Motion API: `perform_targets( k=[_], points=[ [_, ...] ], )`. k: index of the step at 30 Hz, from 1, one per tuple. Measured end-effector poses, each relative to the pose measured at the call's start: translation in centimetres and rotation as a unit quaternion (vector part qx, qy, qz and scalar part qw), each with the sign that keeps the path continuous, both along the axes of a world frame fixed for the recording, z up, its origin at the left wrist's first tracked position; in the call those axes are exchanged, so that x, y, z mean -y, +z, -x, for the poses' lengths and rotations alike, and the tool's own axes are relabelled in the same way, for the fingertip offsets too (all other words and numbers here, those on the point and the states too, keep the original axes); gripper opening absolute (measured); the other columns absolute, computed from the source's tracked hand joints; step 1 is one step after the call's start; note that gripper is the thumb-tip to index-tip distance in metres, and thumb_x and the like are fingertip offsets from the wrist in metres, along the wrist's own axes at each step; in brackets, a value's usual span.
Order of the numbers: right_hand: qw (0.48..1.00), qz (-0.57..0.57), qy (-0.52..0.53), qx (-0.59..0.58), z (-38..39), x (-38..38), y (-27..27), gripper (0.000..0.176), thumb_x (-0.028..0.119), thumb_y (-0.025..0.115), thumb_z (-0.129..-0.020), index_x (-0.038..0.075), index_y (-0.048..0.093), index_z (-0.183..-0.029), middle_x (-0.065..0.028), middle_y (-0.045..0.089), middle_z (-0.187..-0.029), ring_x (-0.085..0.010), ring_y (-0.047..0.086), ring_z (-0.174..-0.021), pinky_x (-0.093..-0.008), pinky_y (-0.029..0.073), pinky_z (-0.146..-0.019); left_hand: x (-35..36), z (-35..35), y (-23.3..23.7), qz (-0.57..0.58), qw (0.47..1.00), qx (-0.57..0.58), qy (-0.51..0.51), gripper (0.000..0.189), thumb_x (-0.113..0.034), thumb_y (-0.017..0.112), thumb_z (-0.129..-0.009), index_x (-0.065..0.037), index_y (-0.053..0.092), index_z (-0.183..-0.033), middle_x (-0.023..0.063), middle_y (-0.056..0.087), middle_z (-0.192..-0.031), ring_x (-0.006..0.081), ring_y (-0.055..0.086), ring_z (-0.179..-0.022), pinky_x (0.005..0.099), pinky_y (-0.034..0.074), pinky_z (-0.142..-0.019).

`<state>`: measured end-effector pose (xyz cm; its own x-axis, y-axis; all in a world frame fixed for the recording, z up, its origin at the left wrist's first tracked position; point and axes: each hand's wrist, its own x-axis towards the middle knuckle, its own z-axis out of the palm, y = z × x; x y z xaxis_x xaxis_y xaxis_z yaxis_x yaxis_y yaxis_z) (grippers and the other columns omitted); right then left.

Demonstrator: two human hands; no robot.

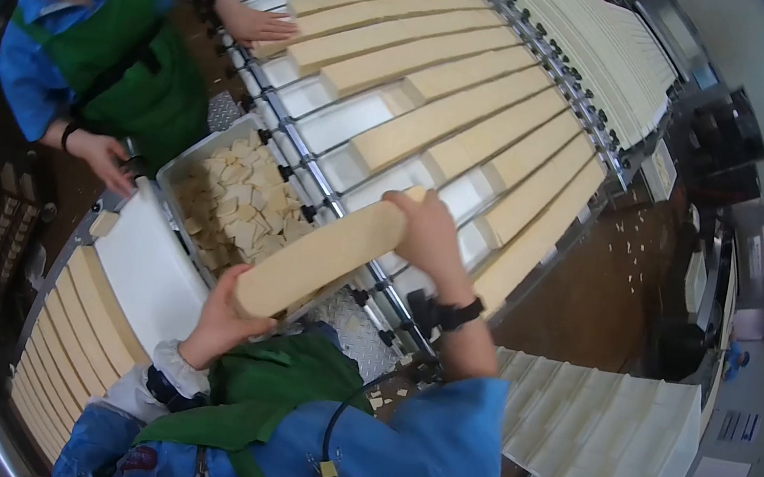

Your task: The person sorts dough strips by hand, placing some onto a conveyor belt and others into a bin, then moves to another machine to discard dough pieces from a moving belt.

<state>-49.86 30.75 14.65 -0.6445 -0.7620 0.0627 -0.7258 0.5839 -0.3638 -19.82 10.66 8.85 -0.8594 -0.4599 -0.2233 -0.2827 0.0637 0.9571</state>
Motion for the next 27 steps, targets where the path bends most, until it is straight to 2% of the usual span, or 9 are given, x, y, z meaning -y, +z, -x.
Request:
perform_targets(
  k=[2, 5, 9, 10, 13, 16, 21, 22, 27],
  points=[
    [0.997, -0.047, 0.021, 0.052, 5.6, -3.8, -1.3, 0.061, 0.013, 0.084, -0.065, 0.026, 0.066, -0.122, -0.0178, 0.066, -0.1, -0.0407, 0.063, -0.103, -0.0462, 0.054, -0.087, -3.4, 3.2, 0.8, -0.142, 0.99, -0.01, -0.025, 0.081, -0.019, 0.09, -0.072, -0.005, 0.05, -0.142, 0.0108, 0.064, -0.124, 0.0215, 0.062, -0.117, 0.0341, 0.049, -0.102],
    [0.989, -0.061, 0.074, 0.111, 11.8, -6.9, -4.9, 0.071, 0.009, 0.086, -0.062, 0.026, 0.064, -0.127, -0.0185, 0.066, -0.106, -0.0408, 0.063, -0.104, -0.0463, 0.054, -0.09, -6.2, 6.9, 0.2, -0.139, 0.988, 0.025, -0.064, 0.083, -0.006, 0.087, -0.077, -0.005, 0.044, -0.148, 0.0075, 0.057, -0.135, 0.0178, 0.058, -0.12, 0.0303, 0.052, -0.097],
    [0.958, -0.056, 0.096, 0.263, 16.4, -7.9, -8.5, 0.083, 0.002, 0.084, -0.056, 0.025, 0.061, -0.132, -0.0209, 0.065, -0.119, -0.0416, 0.061, -0.11, -0.0443, 0.054, -0.093, -8.6, 10.2, 1.1, -0.127, 0.989, 0.056, -0.057, 0.079, -0.017, 0.087, -0.077, -0.004, 0.047, -0.144, 0.0116, 0.063, -0.126, 0.0203, 0.062, -0.117, 0.0335, 0.05, -0.101],
    [0.934, -0.065, 0.072, 0.344, 17.0, -8.2, -8.3, 0.079, 0.003, 0.08, -0.06, 0.026, 0.061, -0.133, -0.0228, 0.061, -0.128, -0.0428, 0.057, -0.119, -0.0455, 0.049, -0.101, -8.9, 10.8, 1.1, -0.12, 0.989, 0.061, -0.064, 0.079, -0.017, 0.086, -0.078, -0.004, 0.047, -0.145, 0.0119, 0.063, -0.126, 0.0204, 0.062, -0.116, 0.0334, 0.05, -0.1],
    [0.988, -0.142, -0.033, 0.043, 15.5, -8.8, -8.1, 0.073, 0.005, 0.077, -0.064, 0.02, 0.061, -0.134, -0.0245, 0.056, -0.136, -0.0442, 0.051, -0.128, -0.0499, 0.042, -0.109, -9.6, 14.0, 1.4, -0.14, 0.985, 0.055, -0.081, 0.077, -0.017, 0.083, -0.079, -0.003, 0.046, -0.145, 0.0134, 0.064, -0.126, 0.021, 0.064, -0.113, 0.0332, 0.053, -0.096],
    [0.986, -0.035, 0.011, -0.163, 12.3, -8.7, -7.0, 0.069, 0.007, 0.074, -0.067, 0.012, 0.061, -0.134, -0.0266, 0.05, -0.142, -0.0452, 0.047, -0.133, -0.0541, 0.037, -0.113, -10.1, 17.6, -0.8, -0.148, 0.983, 0.06, -0.092, 0.076, -0.017, 0.081, -0.081, -0.002, 0.045, -0.146, 0.0152, 0.064, -0.126, 0.0216, 0.065, -0.111, 0.033, 0.054, -0.093],
    [0.973, 0.157, 0.17, 0.004, 6.2, -6.6, -8.7, 0.061, 0.016, 0.076, -0.074, 0.009, 0.061, -0.133, -0.0204, 0.059, -0.137, -0.0412, 0.052, -0.131, -0.0539, 0.037, -0.114, -12.1, 21.7, -6.1, -0.045, 0.996, 0.059, -0.042, 0.077, -0.02, 0.079, -0.083, -0.003, 0.043, -0.149, 0.0177, 0.067, -0.113, 0.0223, 0.067, -0.101, 0.0346, 0.054, -0.085],
    [0.968, 0.175, 0.179, 0.027, 5.3, -6.3, -8.9, 0.058, 0.017, 0.075, -0.077, 0.009, 0.061, -0.133, -0.0184, 0.061, -0.136, -0.0393, 0.054, -0.131, -0.0536, 0.036, -0.114, -12.2, 22.1, -5.4, -0.007, 0.987, 0.155, -0.038, 0.072, -0.014, 0.074, -0.087, -0.005, 0.041, -0.151, 0.0141, 0.067, -0.099, 0.0212, 0.066, -0.086, 0.0354, 0.053, -0.075],
    [0.978, 0.127, 0.157, 0.044, 3.0, -6.2, -8.5, 0.057, 0.018, 0.073, -0.08, 0.011, 0.06, -0.135, -0.0128, 0.061, -0.132, -0.0359, 0.051, -0.132, -0.0561, 0.031, -0.117, -12.4, 20.6, -11.1, -0.047, 0.998, -0.022, -0.023, 0.071, 0.001, 0.062, -0.09, -0.011, 0.034, -0.155, 0.0058, 0.056, -0.075, 0.0149, 0.057, -0.064, 0.0328, 0.046, -0.058]
  ],
)
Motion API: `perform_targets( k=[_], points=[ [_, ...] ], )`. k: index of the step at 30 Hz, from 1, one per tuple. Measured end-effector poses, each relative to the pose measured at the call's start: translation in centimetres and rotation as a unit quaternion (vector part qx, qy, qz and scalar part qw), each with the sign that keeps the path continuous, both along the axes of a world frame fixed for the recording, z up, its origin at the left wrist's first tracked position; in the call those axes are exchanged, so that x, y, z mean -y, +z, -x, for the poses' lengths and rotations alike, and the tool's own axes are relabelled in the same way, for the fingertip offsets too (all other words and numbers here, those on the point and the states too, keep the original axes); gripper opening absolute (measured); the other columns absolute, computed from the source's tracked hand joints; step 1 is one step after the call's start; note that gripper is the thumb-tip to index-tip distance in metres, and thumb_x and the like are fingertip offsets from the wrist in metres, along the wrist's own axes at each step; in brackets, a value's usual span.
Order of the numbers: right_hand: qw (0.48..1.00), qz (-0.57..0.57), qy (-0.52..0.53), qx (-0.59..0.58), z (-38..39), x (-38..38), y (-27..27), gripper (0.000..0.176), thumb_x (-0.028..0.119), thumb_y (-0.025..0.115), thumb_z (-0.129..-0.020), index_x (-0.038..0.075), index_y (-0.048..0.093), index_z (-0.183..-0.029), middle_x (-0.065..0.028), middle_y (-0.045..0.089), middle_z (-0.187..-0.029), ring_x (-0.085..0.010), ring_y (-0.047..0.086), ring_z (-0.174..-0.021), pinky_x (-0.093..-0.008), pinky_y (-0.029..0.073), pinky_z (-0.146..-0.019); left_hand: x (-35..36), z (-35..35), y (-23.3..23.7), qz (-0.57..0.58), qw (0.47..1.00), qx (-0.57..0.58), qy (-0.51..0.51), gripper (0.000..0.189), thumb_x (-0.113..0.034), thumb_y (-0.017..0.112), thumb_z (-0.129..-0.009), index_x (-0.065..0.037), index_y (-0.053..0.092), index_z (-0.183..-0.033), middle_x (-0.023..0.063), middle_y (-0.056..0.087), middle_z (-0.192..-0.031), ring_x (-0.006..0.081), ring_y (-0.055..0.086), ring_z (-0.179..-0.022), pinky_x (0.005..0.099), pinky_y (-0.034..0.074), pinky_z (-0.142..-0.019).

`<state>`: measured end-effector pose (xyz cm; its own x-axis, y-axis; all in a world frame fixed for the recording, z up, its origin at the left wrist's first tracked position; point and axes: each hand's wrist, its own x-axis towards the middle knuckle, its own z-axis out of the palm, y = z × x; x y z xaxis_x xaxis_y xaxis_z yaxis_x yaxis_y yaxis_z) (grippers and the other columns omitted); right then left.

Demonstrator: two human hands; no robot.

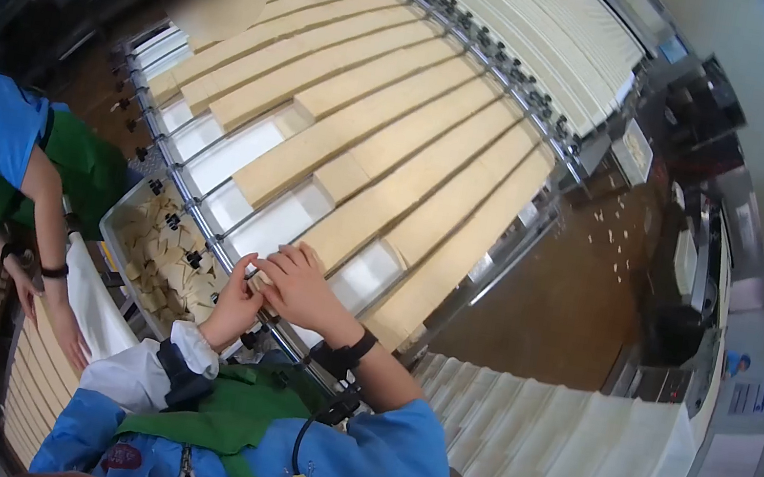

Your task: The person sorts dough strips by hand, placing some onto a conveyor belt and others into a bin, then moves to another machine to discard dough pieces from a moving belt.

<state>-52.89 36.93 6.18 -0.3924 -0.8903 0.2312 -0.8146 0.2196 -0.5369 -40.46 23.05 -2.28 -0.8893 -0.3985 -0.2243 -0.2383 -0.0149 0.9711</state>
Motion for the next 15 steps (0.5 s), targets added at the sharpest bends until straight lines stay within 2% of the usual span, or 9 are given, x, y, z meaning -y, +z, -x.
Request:
perform_targets(
  k=[2, 3, 4, 6, 8, 9, 10, 12, 15],
  points=[
    [0.999, -0.021, -0.003, -0.039, -0.4, 0.6, 0.0, 0.057, 0.017, 0.073, -0.078, 0.011, 0.061, -0.133, -0.0117, 0.062, -0.125, -0.0346, 0.053, -0.126, -0.0585, 0.032, -0.116, 0.6, -0.5, 2.3, -0.007, 0.999, 0.021, -0.022, 0.075, 0.002, 0.062, -0.089, -0.014, 0.031, -0.156, 0.0044, 0.055, -0.073, 0.0144, 0.055, -0.06, 0.0325, 0.045, -0.055],
    [0.998, -0.031, 0.006, -0.06, -0.4, 0.8, -0.2, 0.057, 0.017, 0.073, -0.076, 0.011, 0.062, -0.132, -0.0112, 0.062, -0.121, -0.0338, 0.054, -0.123, -0.0599, 0.033, -0.114, 0.6, -0.8, 3.3, 0.054, 0.997, 0.025, -0.048, 0.079, 0.004, 0.06, -0.088, -0.018, 0.029, -0.156, 0.0037, 0.055, -0.071, 0.014, 0.053, -0.055, 0.0339, 0.046, -0.052],
    [0.997, -0.018, 0.0, -0.081, -0.4, 1.4, -0.6, 0.057, 0.015, 0.073, -0.072, 0.011, 0.063, -0.128, -0.0101, 0.062, -0.116, -0.0339, 0.055, -0.119, -0.06, 0.035, -0.111, 1.0, -0.4, 4.1, 0.012, 0.996, 0.063, -0.057, 0.078, 0.006, 0.059, -0.087, -0.017, 0.03, -0.155, 0.0031, 0.056, -0.07, 0.0133, 0.054, -0.055, 0.0355, 0.047, -0.052],
    [0.995, -0.035, 0.0, -0.089, -0.3, 1.9, -0.2, 0.048, 0.01, 0.069, -0.071, 0.008, 0.066, -0.119, -0.011, 0.064, -0.11, -0.0341, 0.057, -0.116, -0.0574, 0.037, -0.106, 1.6, -0.6, 4.1, 0.01, 0.997, 0.064, -0.04, 0.076, 0.007, 0.059, -0.081, -0.01, 0.037, -0.153, 0.0134, 0.067, -0.095, 0.0217, 0.067, -0.076, 0.0366, 0.054, -0.064],
    [0.991, -0.062, 0.003, -0.115, -0.7, 2.0, -0.4, 0.052, 0.009, 0.068, -0.071, 0.008, 0.064, -0.123, -0.0125, 0.063, -0.116, -0.0364, 0.054, -0.12, -0.0636, 0.035, -0.108, 2.7, -2.0, 3.7, -0.015, 0.999, 0.005, -0.035, 0.076, 0.004, 0.058, -0.083, -0.011, 0.037, -0.155, 0.0136, 0.062, -0.094, 0.0207, 0.062, -0.08, 0.0362, 0.052, -0.068],
    [0.992, -0.075, 0.003, -0.106, -0.8, 1.8, -1.0, 0.055, 0.009, 0.069, -0.072, 0.007, 0.063, -0.126, -0.0132, 0.061, -0.121, -0.0371, 0.052, -0.125, -0.0675, 0.031, -0.111, 4.0, -3.1, 4.3, 0.001, 0.998, -0.016, -0.056, 0.077, 0.002, 0.058, -0.086, -0.013, 0.033, -0.157, 0.0079, 0.057, -0.08, 0.0158, 0.057, -0.069, 0.0343, 0.048, -0.06],
    [0.991, -0.093, 0.004, -0.097, -0.9, 1.9, -1.3, 0.055, 0.008, 0.068, -0.072, 0.007, 0.062, -0.127, -0.0134, 0.06, -0.124, -0.0375, 0.05, -0.128, -0.0696, 0.027, -0.114, 6.0, -5.0, 9.2, 0.024, 0.995, 0.043, -0.092, 0.078, -0.002, 0.058, -0.087, -0.015, 0.031, -0.159, 0.0126, 0.06, -0.092, 0.0199, 0.059, -0.074, 0.0377, 0.051, -0.068],
    [0.984, -0.117, -0.008, -0.133, -1.4, 3.0, -2.0, 0.058, 0.007, 0.069, -0.072, 0.004, 0.059, -0.129, -0.0194, 0.054, -0.127, -0.0427, 0.047, -0.128, -0.0681, 0.027, -0.115, 8.6, -8.5, 10.7, 0.028, 0.997, 0.005, -0.069, 0.081, -0.004, 0.061, -0.088, -0.016, 0.027, -0.161, 0.0157, 0.065, -0.104, 0.0226, 0.065, -0.082, 0.0368, 0.054, -0.076],
    [0.985, -0.099, -0.042, -0.132, -3.2, 4.4, 0.1, 0.063, 0.009, 0.071, -0.071, 0.003, 0.057, -0.132, -0.0266, 0.046, -0.133, -0.0474, 0.044, -0.131, -0.072, 0.025, -0.115, 10.5, -14.4, 8.7, 0.259, 0.964, -0.023, 0.052, 0.081, -0.009, 0.067, -0.09, -0.016, 0.028, -0.162, 0.0171, 0.068, -0.109, 0.0232, 0.069, -0.094, 0.034, 0.055, -0.084]
  ],
)
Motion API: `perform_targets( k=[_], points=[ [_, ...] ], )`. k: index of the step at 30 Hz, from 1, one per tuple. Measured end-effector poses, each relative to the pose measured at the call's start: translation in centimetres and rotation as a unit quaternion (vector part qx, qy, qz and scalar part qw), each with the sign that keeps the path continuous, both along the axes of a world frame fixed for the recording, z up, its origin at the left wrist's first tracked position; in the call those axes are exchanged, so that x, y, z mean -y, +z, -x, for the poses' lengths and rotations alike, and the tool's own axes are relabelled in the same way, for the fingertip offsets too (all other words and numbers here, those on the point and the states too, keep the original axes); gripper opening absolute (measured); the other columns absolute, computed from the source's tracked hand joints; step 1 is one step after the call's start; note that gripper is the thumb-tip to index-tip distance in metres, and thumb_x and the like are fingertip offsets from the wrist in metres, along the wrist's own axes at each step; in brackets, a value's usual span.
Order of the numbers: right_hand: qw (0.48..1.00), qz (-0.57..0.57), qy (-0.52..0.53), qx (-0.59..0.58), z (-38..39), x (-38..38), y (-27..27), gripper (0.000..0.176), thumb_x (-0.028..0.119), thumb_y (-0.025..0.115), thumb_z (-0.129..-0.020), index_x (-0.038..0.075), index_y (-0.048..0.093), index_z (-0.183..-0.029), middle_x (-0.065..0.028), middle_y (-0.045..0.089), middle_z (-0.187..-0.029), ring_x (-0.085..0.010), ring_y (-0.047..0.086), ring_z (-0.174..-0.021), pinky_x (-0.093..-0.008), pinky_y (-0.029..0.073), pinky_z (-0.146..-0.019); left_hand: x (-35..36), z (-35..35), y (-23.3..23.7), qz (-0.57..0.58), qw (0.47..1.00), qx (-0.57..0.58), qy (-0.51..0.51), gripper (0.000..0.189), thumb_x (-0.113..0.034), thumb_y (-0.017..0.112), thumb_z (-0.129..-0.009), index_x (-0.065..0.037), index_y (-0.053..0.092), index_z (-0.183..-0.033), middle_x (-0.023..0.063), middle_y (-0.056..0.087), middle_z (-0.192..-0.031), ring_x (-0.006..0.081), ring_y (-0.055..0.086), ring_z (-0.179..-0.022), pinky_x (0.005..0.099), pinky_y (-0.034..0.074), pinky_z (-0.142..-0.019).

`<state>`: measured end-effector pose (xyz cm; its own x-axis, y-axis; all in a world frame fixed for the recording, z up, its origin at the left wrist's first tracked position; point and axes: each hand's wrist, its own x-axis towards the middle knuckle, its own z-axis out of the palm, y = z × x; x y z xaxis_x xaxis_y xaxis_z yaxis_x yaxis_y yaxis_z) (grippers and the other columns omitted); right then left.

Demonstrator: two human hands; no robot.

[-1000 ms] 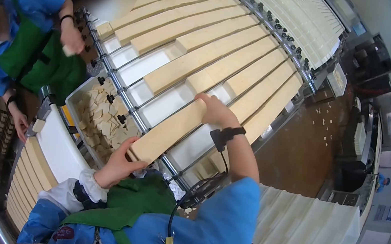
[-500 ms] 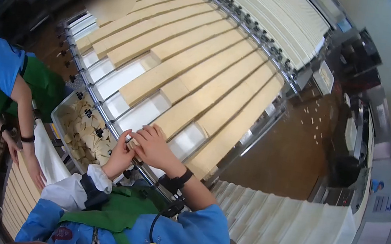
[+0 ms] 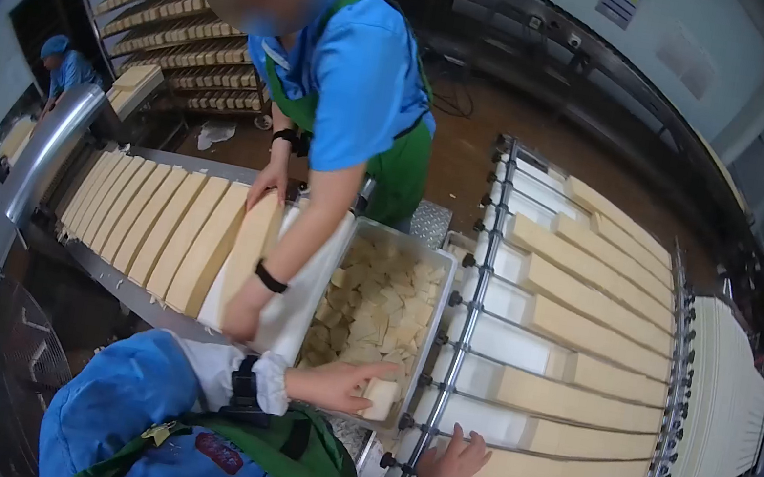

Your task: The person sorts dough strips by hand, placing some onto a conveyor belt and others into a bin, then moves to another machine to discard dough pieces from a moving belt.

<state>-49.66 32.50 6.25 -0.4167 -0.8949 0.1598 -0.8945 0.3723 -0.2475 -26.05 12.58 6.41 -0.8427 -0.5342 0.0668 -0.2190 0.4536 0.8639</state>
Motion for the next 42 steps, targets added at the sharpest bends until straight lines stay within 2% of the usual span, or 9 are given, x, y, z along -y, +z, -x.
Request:
perform_targets(
  k=[3, 7, 11, 16, 19, 24, 31, 37, 42],
  points=[
    [0.999, 0.049, 0.017, 0.0, -2.2, 2.7, -0.1, 0.063, 0.008, 0.072, -0.072, 0.003, 0.056, -0.133, -0.0269, 0.047, -0.135, -0.0482, 0.043, -0.132, -0.0716, 0.026, -0.115, 1.7, -6.1, -1.7, 0.062, 0.997, 0.018, 0.029, 0.071, -0.019, 0.071, -0.095, -0.014, 0.039, -0.158, 0.0151, 0.07, -0.109, 0.0211, 0.069, -0.103, 0.0315, 0.055, -0.09],
    [0.989, 0.121, 0.084, -0.032, -5.5, 8.0, 4.8, 0.063, 0.003, 0.073, -0.075, 0.003, 0.055, -0.136, -0.0271, 0.047, -0.138, -0.0487, 0.046, -0.131, -0.0629, 0.032, -0.117, 3.6, -13.0, -1.9, -0.234, 0.966, 0.104, -0.039, 0.055, -0.025, 0.071, -0.099, -0.01, 0.053, -0.148, 0.0104, 0.07, -0.111, 0.0178, 0.069, -0.103, 0.0303, 0.055, -0.091],
    [0.917, 0.378, -0.12, -0.05, -4.6, 12.5, 9.6, 0.063, 0.001, 0.071, -0.077, 0.0, 0.052, -0.137, -0.0242, 0.051, -0.137, -0.0461, 0.051, -0.125, -0.0571, 0.04, -0.109, 4.3, -19.1, -1.7, -0.298, 0.953, 0.045, 0.04, 0.045, -0.015, 0.07, -0.099, -0.009, 0.058, -0.142, 0.0051, 0.071, -0.103, 0.013, 0.068, -0.095, 0.028, 0.055, -0.088],
    [0.896, 0.415, 0.137, -0.081, -12.9, 17.5, 13.0, 0.058, 0.0, 0.068, -0.08, -0.003, 0.047, -0.134, -0.0229, 0.054, -0.131, -0.0396, 0.054, -0.121, -0.0491, 0.043, -0.107, 4.7, -25.3, -6.0, -0.36, 0.88, 0.032, 0.307, 0.048, -0.006, 0.071, -0.09, -0.008, 0.055, -0.135, 0.0046, 0.069, -0.09, 0.0123, 0.067, -0.085, 0.0277, 0.055, -0.078],
    [0.898, 0.369, 0.159, 0.182, -18.5, 20.6, 8.8, 0.056, 0.001, 0.069, -0.077, 0.001, 0.053, -0.13, -0.0228, 0.054, -0.13, -0.0415, 0.054, -0.12, -0.0497, 0.044, -0.103, 3.6, -28.5, -8.0, -0.29, 0.819, 0.054, 0.492, 0.056, -0.007, 0.072, -0.084, -0.01, 0.051, -0.135, 0.0048, 0.065, -0.081, 0.0146, 0.063, -0.073, 0.0309, 0.051, -0.066],
    [0.875, 0.015, 0.392, 0.283, -30.3, 29.8, 1.5, 0.052, 0.01, 0.07, -0.083, -0.006, 0.053, -0.13, -0.0269, 0.056, -0.128, -0.0427, 0.052, -0.126, -0.0473, 0.042, -0.111, 2.0, -32.6, -10.1, -0.216, 0.75, 0.046, 0.623, 0.07, -0.005, 0.072, -0.08, -0.015, 0.037, -0.14, 0.0052, 0.06, -0.076, 0.0155, 0.058, -0.064, 0.0329, 0.047, -0.057],
    [0.91, 0.04, 0.388, 0.143, -42.0, 46.5, -9.0, 0.063, 0.021, 0.067, -0.092, -0.008, 0.047, -0.144, -0.0293, 0.046, -0.15, -0.0412, 0.038, -0.146, -0.0464, 0.03, -0.123, 3.2, -37.5, -12.4, -0.384, 0.73, -0.044, 0.563, 0.091, 0.0, 0.075, -0.079, -0.015, 0.028, -0.156, 0.0071, 0.065, -0.09, 0.0143, 0.062, -0.075, 0.0295, 0.05, -0.064],
    [0.937, 0.035, 0.343, 0.046, -45.0, 49.1, -12.7, 0.068, 0.035, 0.058, -0.1, -0.007, 0.042, -0.151, -0.0264, 0.041, -0.158, -0.0378, 0.029, -0.153, -0.0524, 0.017, -0.127, 5.7, -39.5, -10.6, -0.5, 0.731, -0.11, 0.451, 0.098, 0.006, 0.071, -0.083, -0.018, 0.019, -0.163, 0.0136, 0.066, -0.115, 0.0171, 0.064, -0.084, 0.0289, 0.053, -0.069],
    [0.951, 0.044, 0.304, 0.046, -45.7, 51.0, -10.9, 0.051, 0.028, 0.066, -0.082, -0.002, 0.059, -0.123, -0.0199, 0.058, -0.131, -0.035, 0.05, -0.129, -0.0581, 0.028, -0.119, 7.3, -39.9, -8.1, -0.628, 0.653, -0.138, 0.4, 0.092, 0.008, 0.067, -0.085, -0.019, 0.021, -0.161, 0.0094, 0.062, -0.119, 0.0147, 0.06, -0.075, 0.0281, 0.051, -0.062]
  ],
)
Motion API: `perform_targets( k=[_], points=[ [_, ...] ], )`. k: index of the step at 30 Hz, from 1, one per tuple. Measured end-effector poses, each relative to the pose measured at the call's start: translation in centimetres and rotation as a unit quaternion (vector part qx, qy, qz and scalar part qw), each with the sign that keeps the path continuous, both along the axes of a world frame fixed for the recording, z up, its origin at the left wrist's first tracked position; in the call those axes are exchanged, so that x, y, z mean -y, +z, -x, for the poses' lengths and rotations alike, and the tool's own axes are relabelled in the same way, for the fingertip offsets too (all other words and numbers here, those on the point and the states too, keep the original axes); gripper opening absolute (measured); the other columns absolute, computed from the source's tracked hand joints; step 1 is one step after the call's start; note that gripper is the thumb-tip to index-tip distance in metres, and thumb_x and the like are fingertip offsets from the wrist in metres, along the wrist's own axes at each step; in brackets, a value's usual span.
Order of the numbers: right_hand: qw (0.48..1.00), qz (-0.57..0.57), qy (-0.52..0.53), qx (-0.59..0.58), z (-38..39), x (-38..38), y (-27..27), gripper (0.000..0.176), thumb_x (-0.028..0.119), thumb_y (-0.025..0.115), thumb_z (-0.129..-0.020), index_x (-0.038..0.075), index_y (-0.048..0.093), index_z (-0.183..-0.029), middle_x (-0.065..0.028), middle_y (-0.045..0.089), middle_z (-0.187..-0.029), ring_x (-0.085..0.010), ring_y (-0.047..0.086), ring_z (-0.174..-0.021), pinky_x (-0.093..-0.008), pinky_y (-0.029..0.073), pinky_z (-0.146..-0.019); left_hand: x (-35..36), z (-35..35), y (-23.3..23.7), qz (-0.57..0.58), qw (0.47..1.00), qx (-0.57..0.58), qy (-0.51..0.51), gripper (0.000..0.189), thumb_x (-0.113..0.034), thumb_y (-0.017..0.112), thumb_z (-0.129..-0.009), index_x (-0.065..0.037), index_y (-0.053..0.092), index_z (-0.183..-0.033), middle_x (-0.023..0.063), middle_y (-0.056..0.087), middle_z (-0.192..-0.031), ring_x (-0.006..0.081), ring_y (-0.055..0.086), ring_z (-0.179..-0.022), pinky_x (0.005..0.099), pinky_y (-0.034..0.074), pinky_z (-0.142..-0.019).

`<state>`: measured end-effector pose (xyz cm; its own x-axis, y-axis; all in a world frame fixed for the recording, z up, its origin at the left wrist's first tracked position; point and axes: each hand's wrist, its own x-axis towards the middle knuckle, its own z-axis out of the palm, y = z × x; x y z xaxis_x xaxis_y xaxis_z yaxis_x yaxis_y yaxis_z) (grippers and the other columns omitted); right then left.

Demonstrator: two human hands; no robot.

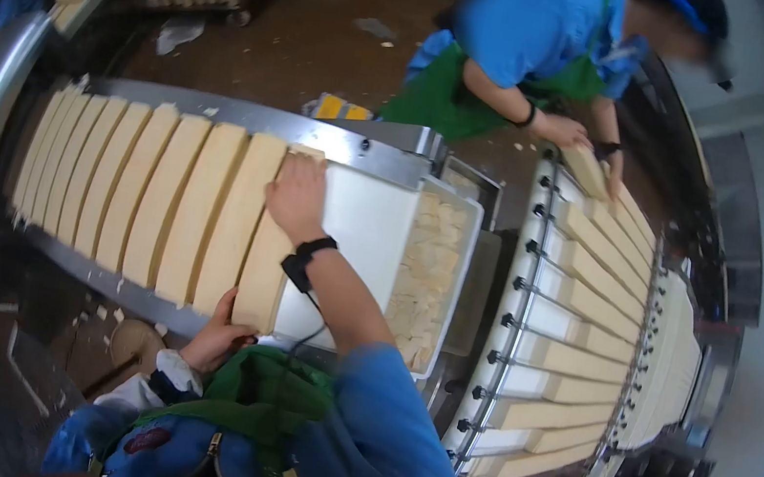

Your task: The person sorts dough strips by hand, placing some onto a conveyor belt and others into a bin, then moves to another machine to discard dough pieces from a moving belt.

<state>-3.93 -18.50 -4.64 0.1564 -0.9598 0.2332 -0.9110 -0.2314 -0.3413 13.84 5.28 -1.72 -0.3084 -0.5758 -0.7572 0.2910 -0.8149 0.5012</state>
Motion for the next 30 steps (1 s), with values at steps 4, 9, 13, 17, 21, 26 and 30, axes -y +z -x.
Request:
perform_targets(
  k=[4, 9, 13, 17, 21, 26, 30],
  points=[
    [0.989, -0.097, -0.092, -0.058, -1.1, 2.5, 3.5, 0.057, 0.032, 0.071, -0.075, 0.001, 0.06, -0.121, -0.0158, 0.059, -0.121, -0.0312, 0.051, -0.125, -0.0616, 0.03, -0.114, 0.7, 0.7, 0.8, 0.03, 0.998, 0.047, -0.023, 0.087, 0.009, 0.065, -0.086, -0.018, 0.023, -0.158, 0.0106, 0.06, -0.12, 0.0165, 0.062, -0.076, 0.0294, 0.053, -0.063],
    [0.972, -0.174, -0.128, -0.092, 2.5, 1.4, 3.9, 0.061, 0.037, 0.072, -0.074, 0.001, 0.063, -0.122, -0.0137, 0.058, -0.124, -0.0292, 0.048, -0.128, -0.0641, 0.03, -0.112, 1.0, 2.7, 1.0, 0.078, 0.995, 0.028, -0.057, 0.089, 0.007, 0.068, -0.086, -0.014, 0.02, -0.158, 0.0145, 0.058, -0.129, 0.0219, 0.067, -0.091, 0.0305, 0.056, -0.071],
    [0.963, -0.158, -0.203, -0.076, 11.4, -2.4, 5.3, 0.072, 0.048, 0.073, -0.073, -0.001, 0.061, -0.125, -0.0202, 0.058, -0.131, -0.0315, 0.048, -0.133, -0.0699, 0.025, -0.113, 1.3, 4.0, 0.4, 0.222, 0.958, 0.109, -0.144, 0.092, -0.002, 0.078, -0.081, -0.01, 0.025, -0.156, 0.0195, 0.059, -0.132, 0.0315, 0.068, -0.105, 0.0364, 0.058, -0.084],
    [0.931, -0.305, -0.194, 0.042, 21.2, -7.8, 6.0, 0.1, 0.052, 0.086, -0.06, -0.004, 0.048, -0.133, -0.0229, 0.07, -0.113, -0.0439, 0.069, -0.106, -0.0539, 0.049, -0.1, 2.6, 4.3, -2.7, 0.441, 0.789, 0.31, -0.294, 0.104, -0.019, 0.091, -0.069, -0.006, 0.03, -0.153, 0.0258, 0.062, -0.129, 0.0417, 0.067, -0.111, 0.0438, 0.055, -0.096],
    [0.953, -0.285, -0.049, 0.087, 24.9, -16.4, 6.4, 0.128, 0.03, 0.1, -0.042, 0.017, 0.039, -0.152, -0.0278, 0.064, -0.12, -0.045, 0.065, -0.111, -0.052, 0.053, -0.092, 2.9, 6.1, -1.9, 0.412, 0.739, 0.406, -0.346, 0.109, -0.031, 0.095, -0.061, -0.007, 0.035, -0.149, 0.0248, 0.067, -0.124, 0.0431, 0.066, -0.114, 0.0487, 0.055, -0.095],
    [0.967, -0.16, -0.198, -0.003, 23.4, -23.5, 4.9, 0.062, 0.013, 0.072, -0.079, 0.027, 0.061, -0.138, -0.0219, 0.057, -0.111, -0.0416, 0.064, -0.094, -0.0533, 0.051, -0.081, 3.2, 9.4, -1.2, 0.442, 0.72, 0.443, -0.301, 0.071, -0.017, 0.086, -0.064, -0.005, 0.054, -0.126, 0.0217, 0.072, -0.111, 0.0405, 0.071, -0.105, 0.0476, 0.057, -0.089],
    [0.958, -0.087, -0.269, -0.043, 29.8, -27.1, 8.4, 0.052, 0.009, 0.059, -0.086, 0.025, 0.065, -0.135, -0.0215, 0.057, -0.112, -0.0383, 0.063, -0.089, -0.0486, 0.051, -0.075, 5.2, 16.4, 2.0, 0.484, 0.736, 0.358, -0.308, 0.07, -0.011, 0.084, -0.065, -0.005, 0.053, -0.128, 0.0215, 0.072, -0.11, 0.0399, 0.071, -0.105, 0.0458, 0.057, -0.089]
  ],
)
